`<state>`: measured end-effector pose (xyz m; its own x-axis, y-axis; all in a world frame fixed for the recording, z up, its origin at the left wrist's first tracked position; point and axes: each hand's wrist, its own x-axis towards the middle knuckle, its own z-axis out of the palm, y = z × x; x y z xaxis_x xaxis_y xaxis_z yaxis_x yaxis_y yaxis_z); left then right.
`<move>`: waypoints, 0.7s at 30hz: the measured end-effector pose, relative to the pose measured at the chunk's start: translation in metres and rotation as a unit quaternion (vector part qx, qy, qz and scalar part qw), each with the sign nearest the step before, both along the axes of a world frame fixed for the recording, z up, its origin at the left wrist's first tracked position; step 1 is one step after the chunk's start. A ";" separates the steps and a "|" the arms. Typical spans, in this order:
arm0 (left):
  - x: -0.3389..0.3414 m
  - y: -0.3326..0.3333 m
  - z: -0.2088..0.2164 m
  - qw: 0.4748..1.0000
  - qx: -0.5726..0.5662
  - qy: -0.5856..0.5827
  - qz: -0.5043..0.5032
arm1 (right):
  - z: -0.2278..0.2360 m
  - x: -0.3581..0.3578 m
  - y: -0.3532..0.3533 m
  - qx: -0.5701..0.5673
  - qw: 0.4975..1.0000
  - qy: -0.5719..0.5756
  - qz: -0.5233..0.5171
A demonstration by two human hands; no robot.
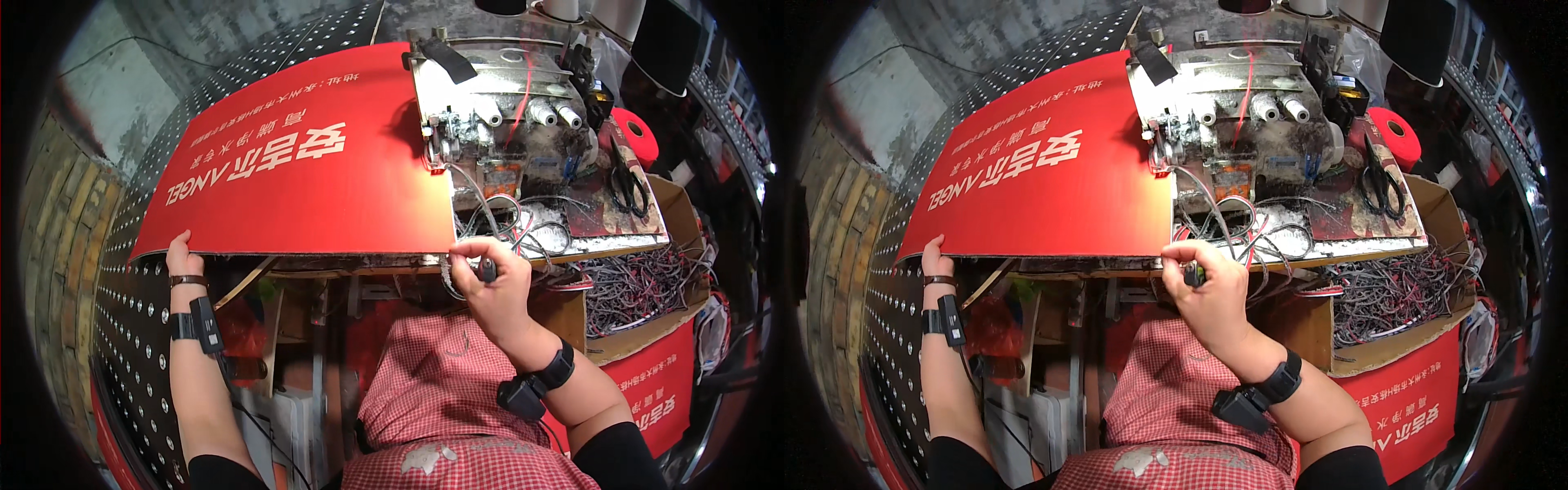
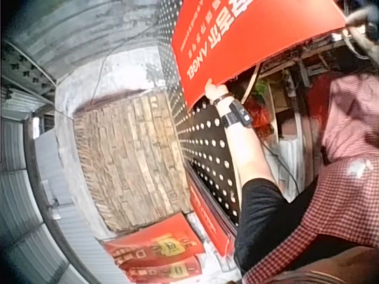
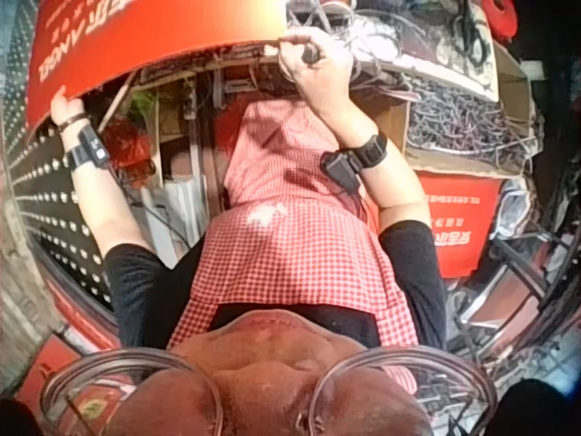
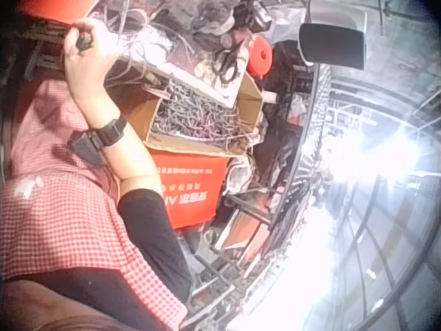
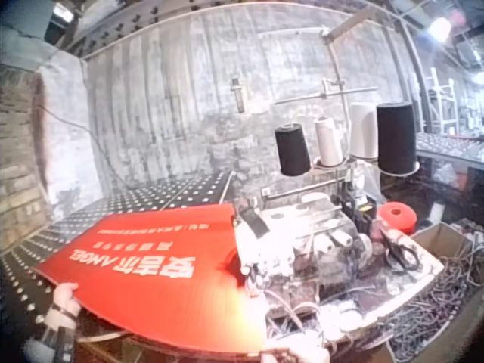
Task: Sewing the edges of large red advertising mats using a heavy-duty sewing machine.
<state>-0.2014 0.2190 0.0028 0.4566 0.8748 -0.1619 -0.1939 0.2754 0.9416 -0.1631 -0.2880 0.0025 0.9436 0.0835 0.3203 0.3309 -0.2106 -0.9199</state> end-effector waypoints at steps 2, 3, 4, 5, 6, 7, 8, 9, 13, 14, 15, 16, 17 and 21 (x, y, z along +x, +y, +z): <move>0.015 0.020 -0.012 0.999 0.034 0.005 -0.007 | -0.007 0.015 0.006 0.007 0.999 -0.032 -0.018; 0.029 0.017 -0.013 0.998 0.065 0.010 -0.018 | -0.010 0.022 0.007 0.003 0.999 -0.023 -0.027; 0.042 0.013 -0.016 0.998 0.062 0.015 -0.008 | -0.018 0.033 0.008 0.001 0.998 -0.048 -0.029; 0.057 0.010 -0.018 0.998 0.059 0.016 -0.015 | -0.020 0.040 0.007 -0.002 0.998 -0.047 -0.035; 0.071 0.009 -0.021 0.999 0.029 0.029 -0.008 | -0.023 0.047 0.008 -0.029 0.998 -0.025 -0.045; 0.073 0.019 -0.019 0.999 0.008 0.039 0.009 | -0.022 0.052 0.010 -0.047 0.998 -0.005 -0.046; 0.074 0.038 -0.020 1.000 0.008 0.011 0.004 | -0.027 0.057 0.013 -0.078 0.993 -0.063 -0.061; 0.084 0.042 -0.022 1.000 0.008 0.012 0.003 | -0.026 0.062 0.014 -0.078 0.993 -0.062 -0.062; 0.114 0.047 -0.016 0.996 0.050 0.057 0.053 | -0.016 0.066 0.021 -0.219 0.963 -0.127 -0.093; 0.113 0.047 -0.009 0.992 0.098 0.048 0.058 | -0.016 0.063 0.025 -0.237 0.961 -0.114 -0.090; 0.107 0.048 -0.002 0.986 0.147 0.040 0.065 | -0.015 0.058 0.028 -0.255 0.958 -0.101 -0.086; 0.102 0.040 0.007 0.971 0.226 0.047 0.066 | -0.015 0.055 0.028 -0.251 0.960 -0.095 -0.079; 0.090 0.035 0.020 0.948 0.305 0.055 0.071 | -0.012 0.049 0.031 -0.250 0.961 -0.098 -0.073; 0.043 -0.049 0.064 0.888 0.455 -0.017 -0.062 | -0.007 0.046 0.025 -0.147 0.968 -0.194 -0.062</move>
<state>-0.1583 0.1697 0.0667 0.5492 0.5790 0.6026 -0.2482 -0.5756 0.7792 -0.1170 -0.2635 -0.0041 0.7652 0.1184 0.6328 0.5953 -0.5044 -0.6255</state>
